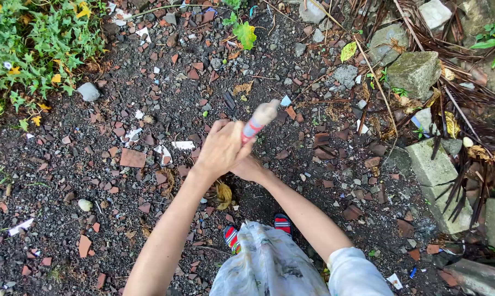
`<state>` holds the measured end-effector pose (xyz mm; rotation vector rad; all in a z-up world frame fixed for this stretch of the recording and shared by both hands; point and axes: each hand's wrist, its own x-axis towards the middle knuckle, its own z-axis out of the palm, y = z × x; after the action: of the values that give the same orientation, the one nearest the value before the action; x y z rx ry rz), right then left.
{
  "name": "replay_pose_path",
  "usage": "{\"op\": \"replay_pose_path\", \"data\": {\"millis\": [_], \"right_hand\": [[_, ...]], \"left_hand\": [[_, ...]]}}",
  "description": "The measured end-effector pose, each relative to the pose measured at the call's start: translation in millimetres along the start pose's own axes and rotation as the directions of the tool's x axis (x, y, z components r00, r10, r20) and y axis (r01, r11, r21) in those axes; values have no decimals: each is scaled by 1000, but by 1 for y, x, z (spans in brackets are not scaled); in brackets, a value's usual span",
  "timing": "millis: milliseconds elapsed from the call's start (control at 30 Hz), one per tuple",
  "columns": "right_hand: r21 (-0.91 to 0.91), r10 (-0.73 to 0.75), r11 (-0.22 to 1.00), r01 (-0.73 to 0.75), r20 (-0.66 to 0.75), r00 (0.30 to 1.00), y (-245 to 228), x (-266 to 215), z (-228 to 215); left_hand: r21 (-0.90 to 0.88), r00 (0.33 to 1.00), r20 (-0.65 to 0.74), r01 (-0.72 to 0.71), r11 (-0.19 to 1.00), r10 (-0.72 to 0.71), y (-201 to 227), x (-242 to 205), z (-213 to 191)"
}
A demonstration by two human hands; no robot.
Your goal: Repairing or cleaning a broom by manipulating the bristles and handle outdoors.
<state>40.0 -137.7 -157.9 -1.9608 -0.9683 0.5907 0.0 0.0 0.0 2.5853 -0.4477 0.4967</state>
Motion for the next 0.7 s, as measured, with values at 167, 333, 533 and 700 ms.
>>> {"op": "replay_pose_path", "data": {"millis": [167,333,533,700], "right_hand": [[-35,-55,998,52,-106,993,-10,7,-9],[-90,-66,994,63,-35,997,-64,4,-55],[-458,-1,888,33,70,998,-89,-9,-103],[-547,171,830,-110,62,983,-92,-23,-128]], "left_hand": [[23,995,-49,-89,996,90,16,16,-30],[-93,982,-165,-107,990,91,15,21,-54],[-171,974,-224,-35,985,-4,9,24,-61],[-368,979,-118,111,923,-165,4,22,-38]]}}
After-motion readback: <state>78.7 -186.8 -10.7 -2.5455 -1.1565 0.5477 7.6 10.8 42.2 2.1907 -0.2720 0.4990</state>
